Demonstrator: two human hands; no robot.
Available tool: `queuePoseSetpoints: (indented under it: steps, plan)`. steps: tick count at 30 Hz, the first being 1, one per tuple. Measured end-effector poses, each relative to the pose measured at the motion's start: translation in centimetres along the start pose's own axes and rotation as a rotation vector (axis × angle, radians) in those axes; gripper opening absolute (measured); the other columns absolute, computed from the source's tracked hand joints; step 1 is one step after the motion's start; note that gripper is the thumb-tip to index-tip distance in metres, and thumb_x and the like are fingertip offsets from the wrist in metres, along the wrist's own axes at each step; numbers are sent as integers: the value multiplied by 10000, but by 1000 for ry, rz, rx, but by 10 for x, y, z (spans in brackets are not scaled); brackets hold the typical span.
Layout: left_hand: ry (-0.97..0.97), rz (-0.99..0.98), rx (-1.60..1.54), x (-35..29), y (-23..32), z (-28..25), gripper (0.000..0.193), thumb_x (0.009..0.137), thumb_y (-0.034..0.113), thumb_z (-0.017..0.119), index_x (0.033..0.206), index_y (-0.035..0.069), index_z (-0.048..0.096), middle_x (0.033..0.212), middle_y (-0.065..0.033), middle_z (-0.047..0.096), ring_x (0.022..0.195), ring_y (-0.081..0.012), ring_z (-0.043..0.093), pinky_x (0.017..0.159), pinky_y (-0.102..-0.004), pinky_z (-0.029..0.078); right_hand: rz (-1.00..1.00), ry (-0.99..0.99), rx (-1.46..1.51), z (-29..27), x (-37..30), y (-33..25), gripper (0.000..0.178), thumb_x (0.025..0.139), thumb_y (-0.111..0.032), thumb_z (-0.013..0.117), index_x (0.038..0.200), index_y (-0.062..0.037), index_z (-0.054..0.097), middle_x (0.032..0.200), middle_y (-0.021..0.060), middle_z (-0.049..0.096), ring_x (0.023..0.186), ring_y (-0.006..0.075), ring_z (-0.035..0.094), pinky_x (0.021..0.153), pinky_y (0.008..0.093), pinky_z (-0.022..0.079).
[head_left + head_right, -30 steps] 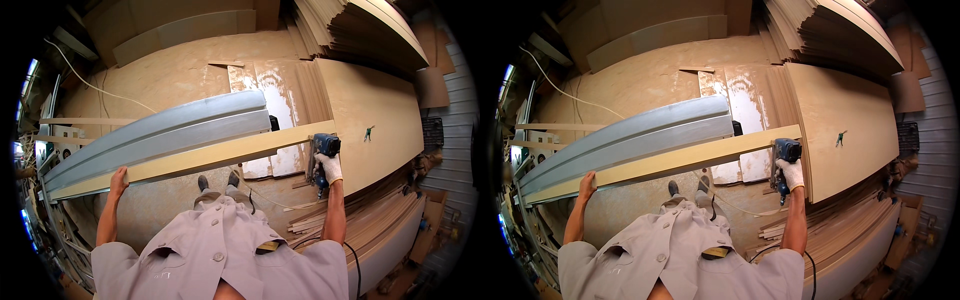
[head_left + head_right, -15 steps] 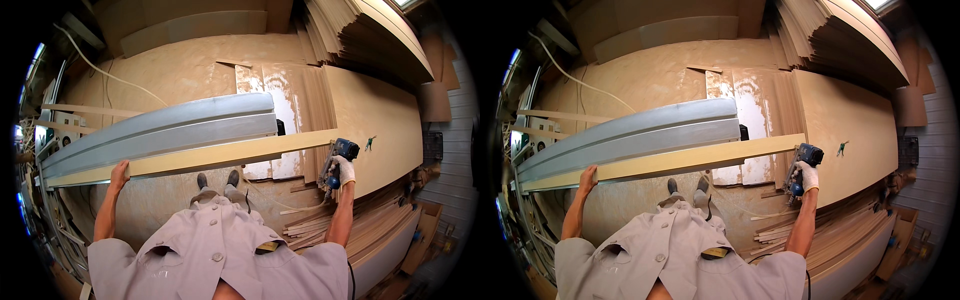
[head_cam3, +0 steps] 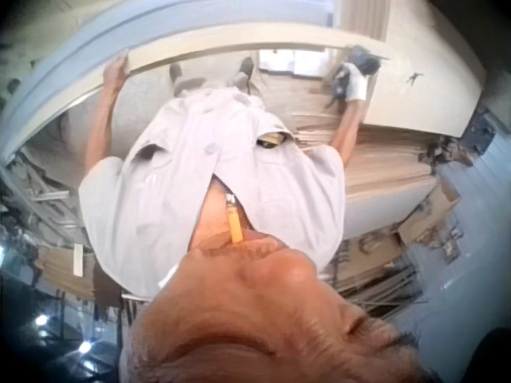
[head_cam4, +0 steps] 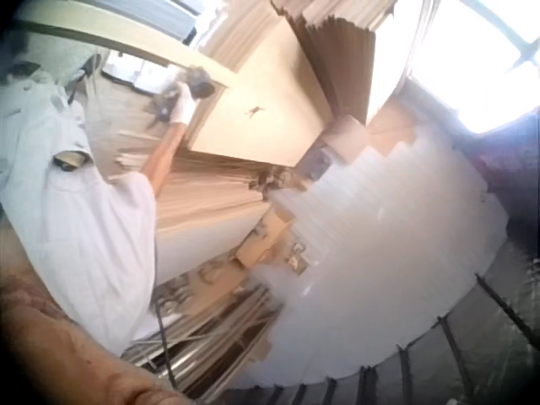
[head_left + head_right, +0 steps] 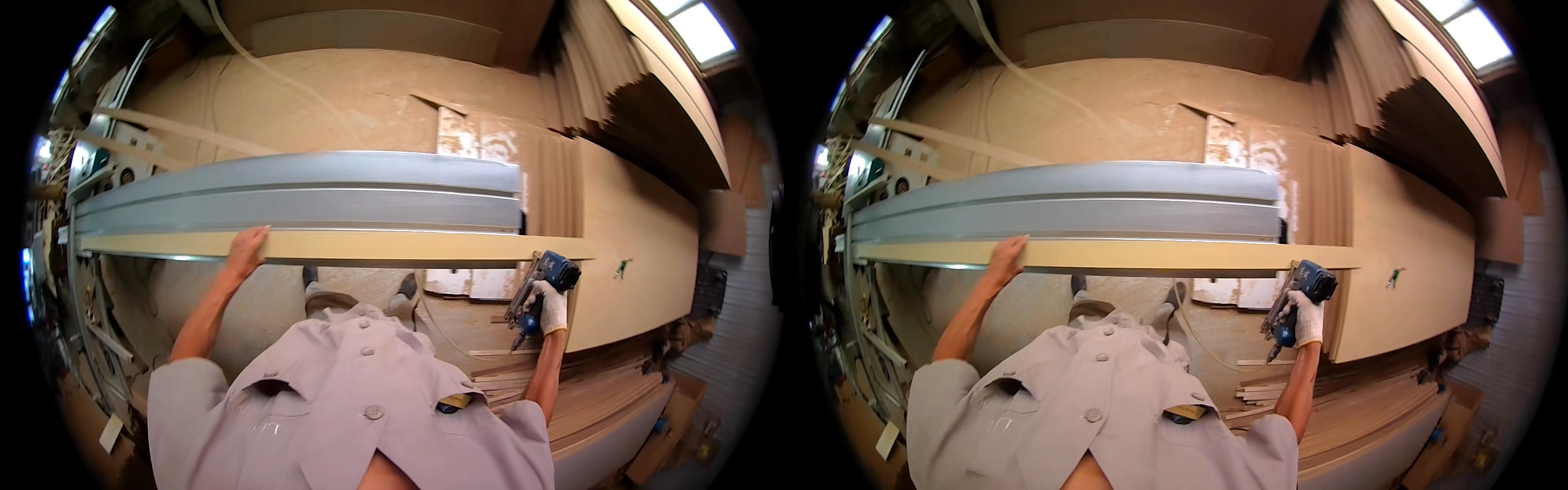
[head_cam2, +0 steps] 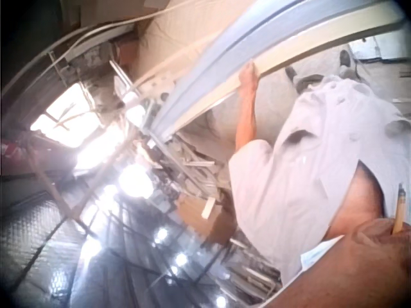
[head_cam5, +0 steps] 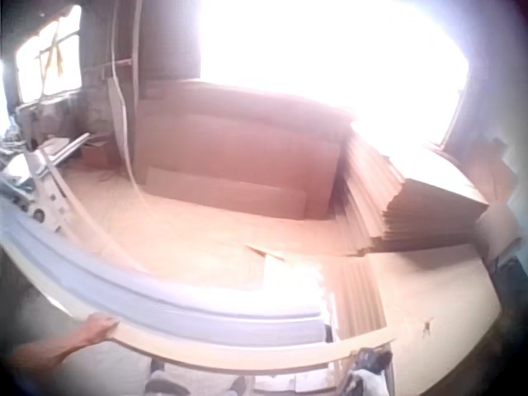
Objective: The person uses a pneumatic nail gun to attach a long wooden strip to a curved metal frame. They repeatedly position the wood, fire the nail gun, and reposition the strip along the frame's length.
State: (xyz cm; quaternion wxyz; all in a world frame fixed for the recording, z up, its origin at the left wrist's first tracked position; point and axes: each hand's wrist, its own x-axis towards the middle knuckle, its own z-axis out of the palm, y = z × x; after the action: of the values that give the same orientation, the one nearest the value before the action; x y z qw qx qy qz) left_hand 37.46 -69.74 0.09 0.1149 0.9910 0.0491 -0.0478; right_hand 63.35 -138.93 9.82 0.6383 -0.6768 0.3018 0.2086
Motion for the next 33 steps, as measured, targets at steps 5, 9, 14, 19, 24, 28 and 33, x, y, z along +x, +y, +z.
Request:
queuePoseSetpoints:
  steps: [5, 9, 14, 19, 24, 28, 33]
  plan:
    - [28, 58, -71, 6, 11, -10, 761, 672, -7, 801, 1395, 18, 564, 1229, -148, 671, 1163, -337, 630, 979, -444, 494, -63, -202, -191, 169, -96, 49, 192, 874, -83, 717, 1028, 24, 674, 669, 71, 624, 538, 195, 631, 527, 336, 547]
    - [60, 206, -268, -12, -38, -25, 790, 639, 58, 869, 1367, 32, 563, 1295, -145, 653, 1237, -338, 604, 1045, -429, 468, -37, -314, -360, 303, -159, 101, 217, 882, -92, 737, 1072, 7, 701, 711, 69, 665, 572, 180, 656, 549, 314, 537]
    - [-45, 157, -306, -82, -208, -68, 790, 667, 77, 897, 1374, 54, 545, 1333, -169, 630, 1238, -373, 600, 1061, -464, 480, -37, -398, -463, 431, -229, 140, 165, 868, -100, 765, 976, -2, 688, 731, 63, 690, 584, 169, 665, 558, 333, 531]
    - [-106, 47, -247, -155, -376, -114, 747, 672, 16, 878, 1339, 52, 542, 1307, -186, 620, 1232, -399, 594, 1049, -456, 507, -120, -451, -575, 500, -259, 177, 232, 832, -125, 806, 982, -8, 674, 808, 66, 704, 656, 153, 671, 616, 338, 537]
    - [-87, -26, -169, -176, -390, -118, 714, 668, -55, 813, 1325, 1, 540, 1333, -199, 593, 1273, -397, 565, 1099, -451, 486, -77, -457, -651, 540, -280, 180, 232, 844, -134, 799, 1001, -15, 676, 849, 70, 712, 701, 159, 678, 651, 344, 544]
    - [-29, -76, -151, -176, -377, -116, 691, 663, -89, 787, 1309, -13, 553, 1334, -196, 593, 1280, -396, 561, 1132, -452, 469, -214, -455, -654, 550, -283, 194, 167, 879, -81, 726, 1016, -11, 663, 766, 43, 665, 613, 140, 632, 573, 304, 516]
    - [-30, -96, -218, -172, -375, -123, 677, 651, -109, 773, 1288, -12, 568, 1321, -180, 603, 1272, -383, 569, 1130, -451, 473, 19, -426, -613, 575, -303, 170, 232, 869, -80, 764, 1083, -13, 705, 885, 48, 711, 690, 134, 660, 631, 312, 543]
